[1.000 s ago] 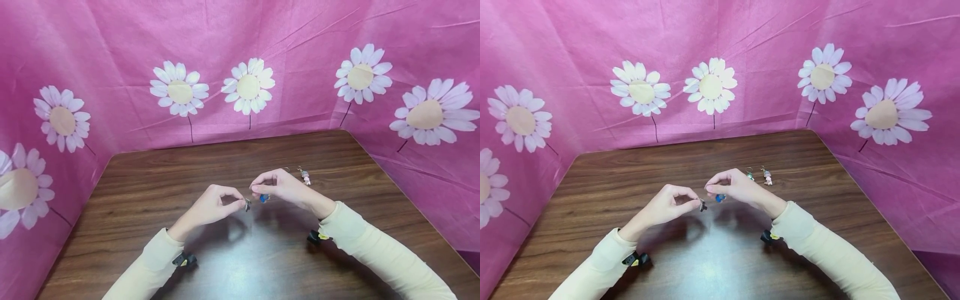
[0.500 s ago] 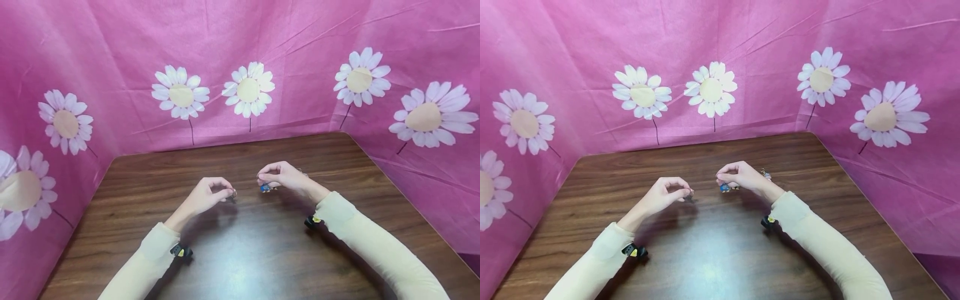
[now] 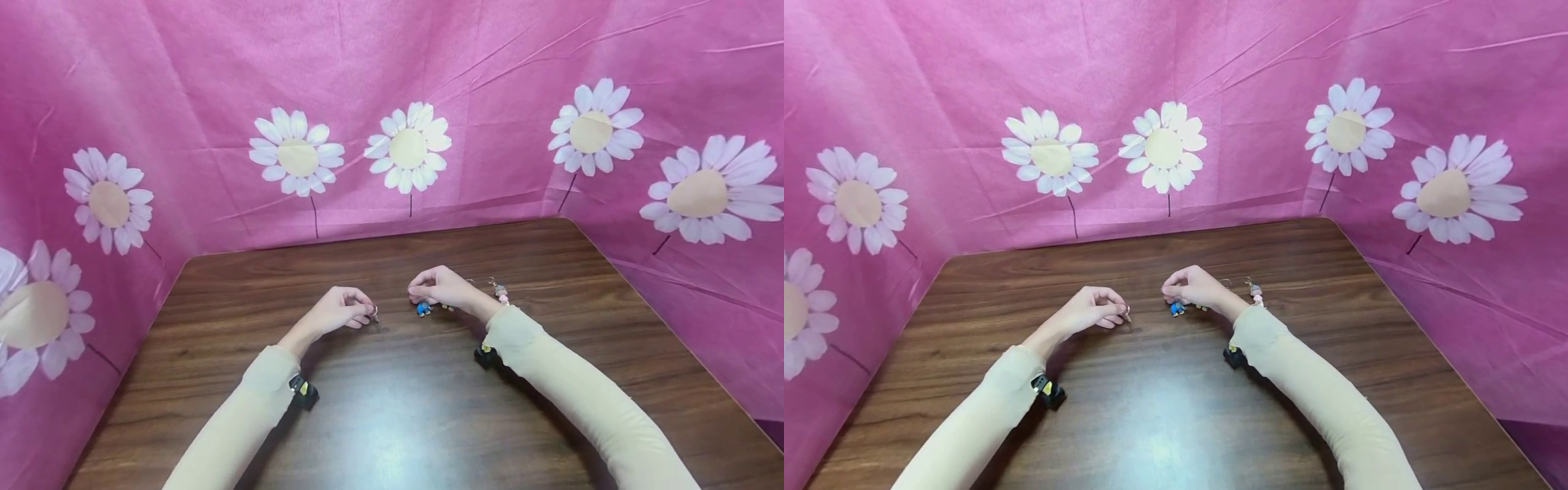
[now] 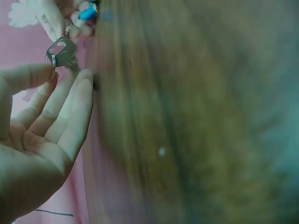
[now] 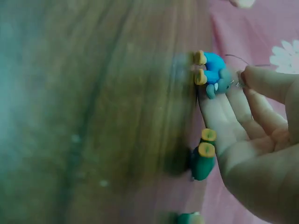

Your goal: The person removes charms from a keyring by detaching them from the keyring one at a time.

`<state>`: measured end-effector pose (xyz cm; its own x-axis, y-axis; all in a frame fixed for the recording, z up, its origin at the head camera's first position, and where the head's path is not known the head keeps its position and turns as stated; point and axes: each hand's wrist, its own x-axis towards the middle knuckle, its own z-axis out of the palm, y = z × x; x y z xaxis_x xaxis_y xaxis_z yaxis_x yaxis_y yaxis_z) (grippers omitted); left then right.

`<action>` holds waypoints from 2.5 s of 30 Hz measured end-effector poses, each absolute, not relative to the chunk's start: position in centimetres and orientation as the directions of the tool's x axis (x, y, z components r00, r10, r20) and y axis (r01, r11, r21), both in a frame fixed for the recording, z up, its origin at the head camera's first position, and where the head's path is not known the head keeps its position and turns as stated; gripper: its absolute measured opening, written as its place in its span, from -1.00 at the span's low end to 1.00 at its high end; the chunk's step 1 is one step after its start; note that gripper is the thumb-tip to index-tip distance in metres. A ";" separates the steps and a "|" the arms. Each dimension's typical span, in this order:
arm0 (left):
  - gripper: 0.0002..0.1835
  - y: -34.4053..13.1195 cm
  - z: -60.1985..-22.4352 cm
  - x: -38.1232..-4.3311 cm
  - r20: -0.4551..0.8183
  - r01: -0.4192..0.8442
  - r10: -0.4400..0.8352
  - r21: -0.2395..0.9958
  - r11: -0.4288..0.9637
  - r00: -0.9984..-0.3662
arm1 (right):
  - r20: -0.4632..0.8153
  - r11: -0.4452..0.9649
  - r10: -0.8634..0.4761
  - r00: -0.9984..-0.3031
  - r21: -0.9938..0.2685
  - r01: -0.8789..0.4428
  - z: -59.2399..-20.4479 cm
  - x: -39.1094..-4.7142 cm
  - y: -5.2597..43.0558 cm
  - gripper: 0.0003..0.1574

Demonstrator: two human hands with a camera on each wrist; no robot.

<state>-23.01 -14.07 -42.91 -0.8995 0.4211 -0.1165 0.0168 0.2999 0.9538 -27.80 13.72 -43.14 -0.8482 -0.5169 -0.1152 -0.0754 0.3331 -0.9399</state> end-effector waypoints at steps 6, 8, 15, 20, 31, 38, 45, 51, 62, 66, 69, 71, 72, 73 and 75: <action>-0.86 -14.1 -43.3 -24.5 -0.126 0.043 0.311 0.873 0.486 -0.942 | 0.018 0.608 -0.500 -0.866 -0.705 -0.366 -42.6 -28.5 13.0 -0.84; -0.85 -14.1 -43.1 -24.8 -0.131 0.062 0.285 0.811 0.581 -0.949 | -0.010 0.619 -0.492 -0.871 -0.707 -0.342 -42.7 -28.9 12.8 -0.84; -0.77 -13.8 -42.4 -25.1 -0.191 0.048 0.284 0.749 0.661 -0.940 | -0.086 0.631 -0.436 -0.896 -0.739 -0.236 -43.0 -29.9 12.7 -0.81; -0.79 -14.1 -42.7 -25.4 -0.209 -0.005 0.236 0.758 0.653 -0.949 | -0.119 0.614 -0.414 -0.903 -0.768 -0.181 -43.0 -30.2 12.5 -0.80; -0.79 -12.8 -42.3 -25.7 -0.262 -0.033 0.171 0.628 0.777 -0.950 | -0.067 0.764 -0.338 -0.939 -0.602 -0.232 -43.0 -30.2 11.2 -0.91; -0.84 -12.8 -41.9 -25.8 -0.270 -0.046 0.163 0.629 0.776 -0.949 | -0.102 0.719 -0.300 -0.949 -0.678 -0.154 -42.7 -30.1 11.0 -0.89; -0.92 -13.0 -42.3 -25.7 -0.294 -0.098 0.158 0.697 0.710 -0.943 | -0.147 0.679 -0.305 -0.941 -0.726 -0.107 -42.9 -30.0 11.2 -0.88; -0.94 -12.9 -42.5 -25.6 -0.289 -0.105 0.169 0.734 0.671 -0.942 | -0.168 0.685 -0.303 -0.938 -0.723 -0.092 -42.9 -30.1 11.4 -0.89; -0.92 -13.1 -42.6 -25.6 -0.269 -0.109 0.157 0.760 0.641 -0.950 | -0.174 0.648 -0.315 -0.933 -0.758 -0.078 -42.9 -30.2 11.5 -0.86; -0.93 -13.1 -42.6 -25.8 -0.262 -0.106 0.155 0.764 0.636 -0.953 | -0.170 0.649 -0.308 -0.936 -0.757 -0.076 -42.8 -30.4 11.6 -0.85; -0.93 -13.2 -42.7 -25.9 -0.269 -0.115 0.148 0.761 0.638 -0.952 | -0.163 0.647 -0.319 -0.934 -0.757 -0.090 -42.9 -30.6 11.5 -0.84; -0.92 -13.3 -42.7 -25.9 -0.277 -0.121 0.155 0.766 0.631 -0.948 | -0.171 0.627 -0.334 -0.927 -0.775 -0.083 -43.0 -30.8 11.6 -0.82; -0.91 -13.4 -42.7 -26.0 -0.282 -0.122 0.168 0.776 0.619 -0.945 | -0.178 0.606 -0.346 -0.921 -0.792 -0.075 -43.0 -30.9 11.8 -0.81; -0.90 -13.5 -42.7 -26.2 -0.288 -0.124 0.187 0.793 0.596 -0.939 | -0.186 0.576 -0.361 -0.914 -0.815 -0.062 -43.0 -31.1 11.9 -0.79; -0.85 -13.9 -42.4 -26.3 -0.289 -0.115 0.238 0.825 0.553 -0.927 | -0.203 0.523 -0.393 -0.897 -0.851 -0.037 -42.5 -31.2 12.5 -0.73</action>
<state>-26.29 -13.90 -42.42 -0.9273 0.2381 -0.2888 -0.1149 0.5531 0.8251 -31.21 12.51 -42.52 -0.8968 -0.3931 -0.2030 -0.0366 0.5231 -0.8515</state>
